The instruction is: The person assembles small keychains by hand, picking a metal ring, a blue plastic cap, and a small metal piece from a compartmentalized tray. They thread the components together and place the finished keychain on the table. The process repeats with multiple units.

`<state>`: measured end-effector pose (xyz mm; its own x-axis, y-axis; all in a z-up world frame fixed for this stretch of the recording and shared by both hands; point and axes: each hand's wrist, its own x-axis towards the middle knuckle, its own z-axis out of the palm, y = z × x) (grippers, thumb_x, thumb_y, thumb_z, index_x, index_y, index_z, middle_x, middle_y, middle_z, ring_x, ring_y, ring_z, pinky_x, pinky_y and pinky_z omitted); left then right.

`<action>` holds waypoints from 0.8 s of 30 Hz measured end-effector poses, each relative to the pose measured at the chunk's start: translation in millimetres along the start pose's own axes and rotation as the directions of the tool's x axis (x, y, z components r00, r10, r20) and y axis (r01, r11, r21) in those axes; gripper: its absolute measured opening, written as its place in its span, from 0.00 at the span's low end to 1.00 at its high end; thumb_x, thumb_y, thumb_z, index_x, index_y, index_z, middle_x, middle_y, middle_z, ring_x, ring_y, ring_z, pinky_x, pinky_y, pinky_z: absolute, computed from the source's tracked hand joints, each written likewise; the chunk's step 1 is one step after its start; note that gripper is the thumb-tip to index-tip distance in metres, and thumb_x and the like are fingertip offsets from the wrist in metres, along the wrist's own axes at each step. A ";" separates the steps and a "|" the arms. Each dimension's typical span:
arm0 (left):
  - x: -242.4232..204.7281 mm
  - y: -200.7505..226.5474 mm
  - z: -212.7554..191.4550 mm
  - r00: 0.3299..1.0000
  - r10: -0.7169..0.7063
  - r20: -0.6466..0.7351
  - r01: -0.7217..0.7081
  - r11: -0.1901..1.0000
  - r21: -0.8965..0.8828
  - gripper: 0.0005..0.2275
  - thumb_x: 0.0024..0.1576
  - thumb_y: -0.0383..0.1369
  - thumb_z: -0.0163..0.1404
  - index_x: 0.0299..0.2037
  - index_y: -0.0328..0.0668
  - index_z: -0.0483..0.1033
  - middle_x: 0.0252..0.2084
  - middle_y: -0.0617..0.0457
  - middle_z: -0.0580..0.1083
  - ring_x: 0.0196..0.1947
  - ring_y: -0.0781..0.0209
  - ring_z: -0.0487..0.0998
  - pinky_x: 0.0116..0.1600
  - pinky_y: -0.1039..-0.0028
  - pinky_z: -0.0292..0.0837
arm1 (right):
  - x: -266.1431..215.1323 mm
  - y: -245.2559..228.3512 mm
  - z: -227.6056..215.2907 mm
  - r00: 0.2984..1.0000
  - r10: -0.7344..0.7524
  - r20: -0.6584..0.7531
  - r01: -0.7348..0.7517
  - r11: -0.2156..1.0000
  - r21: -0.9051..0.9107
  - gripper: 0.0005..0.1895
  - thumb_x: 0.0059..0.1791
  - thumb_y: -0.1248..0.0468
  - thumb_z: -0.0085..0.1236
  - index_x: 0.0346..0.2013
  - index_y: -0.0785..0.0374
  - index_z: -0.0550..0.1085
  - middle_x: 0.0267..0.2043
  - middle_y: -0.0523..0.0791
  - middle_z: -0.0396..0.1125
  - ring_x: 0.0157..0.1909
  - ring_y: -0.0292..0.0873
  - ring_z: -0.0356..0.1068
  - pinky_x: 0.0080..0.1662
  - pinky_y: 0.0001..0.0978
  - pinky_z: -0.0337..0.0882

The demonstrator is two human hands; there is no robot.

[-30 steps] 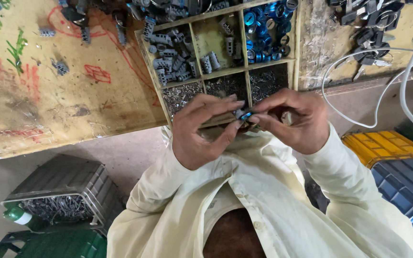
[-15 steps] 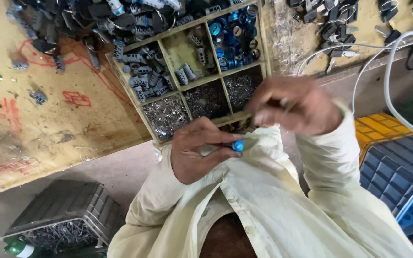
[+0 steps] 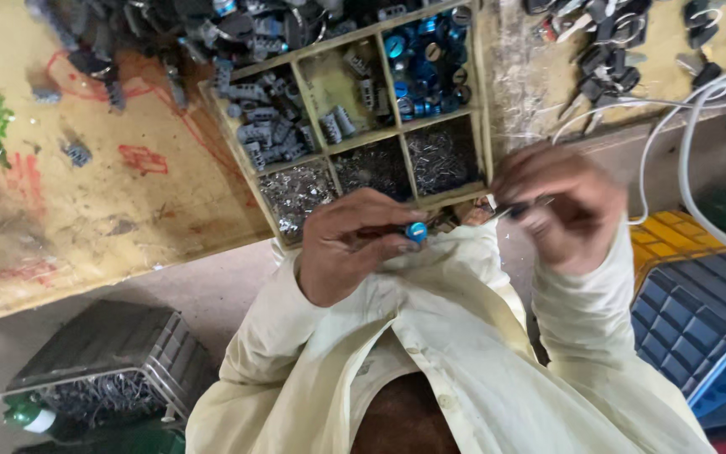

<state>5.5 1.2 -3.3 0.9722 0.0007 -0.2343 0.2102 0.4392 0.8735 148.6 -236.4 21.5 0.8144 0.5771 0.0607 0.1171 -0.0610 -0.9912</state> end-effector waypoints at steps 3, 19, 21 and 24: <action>-1.1 4.1 -5.6 1.000 -0.025 -0.018 0.026 0.997 0.074 0.12 0.60 0.22 0.60 0.53 0.38 0.81 0.49 0.48 0.78 0.46 0.64 0.82 0.50 0.78 0.79 | 1.5 -9.9 15.9 0.974 -0.032 0.224 0.108 0.936 -0.336 0.10 0.49 0.64 0.69 0.43 0.59 0.79 0.42 0.43 0.73 0.43 0.43 0.71 0.50 0.35 0.70; -29.4 44.4 -30.8 0.887 -0.448 0.116 0.417 0.882 0.220 0.26 0.51 0.32 0.64 0.62 0.44 0.73 0.46 0.54 0.81 0.39 0.68 0.82 0.44 0.78 0.81 | 60.1 -45.9 55.4 0.557 -0.140 0.819 0.624 0.721 -0.301 0.12 0.43 0.63 0.65 0.41 0.56 0.82 0.41 0.41 0.77 0.37 0.39 0.76 0.37 0.34 0.77; -36.1 55.4 -33.9 0.910 -0.412 -0.051 0.399 0.833 0.384 0.32 0.49 0.36 0.64 0.66 0.48 0.67 0.48 0.58 0.80 0.35 0.68 0.83 0.41 0.78 0.80 | 67.6 -48.5 48.6 0.753 -0.185 0.632 0.597 0.596 -0.537 0.12 0.50 0.64 0.63 0.48 0.56 0.83 0.48 0.44 0.78 0.38 0.38 0.76 0.31 0.31 0.73; -38.3 61.3 -31.6 0.925 -0.185 -0.332 0.373 0.602 0.706 0.23 0.52 0.39 0.62 0.58 0.51 0.75 0.44 0.56 0.79 0.27 0.61 0.79 0.36 0.71 0.76 | 69.5 -49.8 54.7 0.840 -0.168 0.516 0.519 0.525 -0.675 0.14 0.50 0.60 0.67 0.49 0.58 0.82 0.47 0.44 0.76 0.40 0.39 0.75 0.34 0.33 0.75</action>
<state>-22.1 56.5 45.7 0.8262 0.2175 -0.5196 0.5625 -0.3696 0.7396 168.2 -148.7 68.7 0.3715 0.9151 0.1569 0.8675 -0.2819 -0.4099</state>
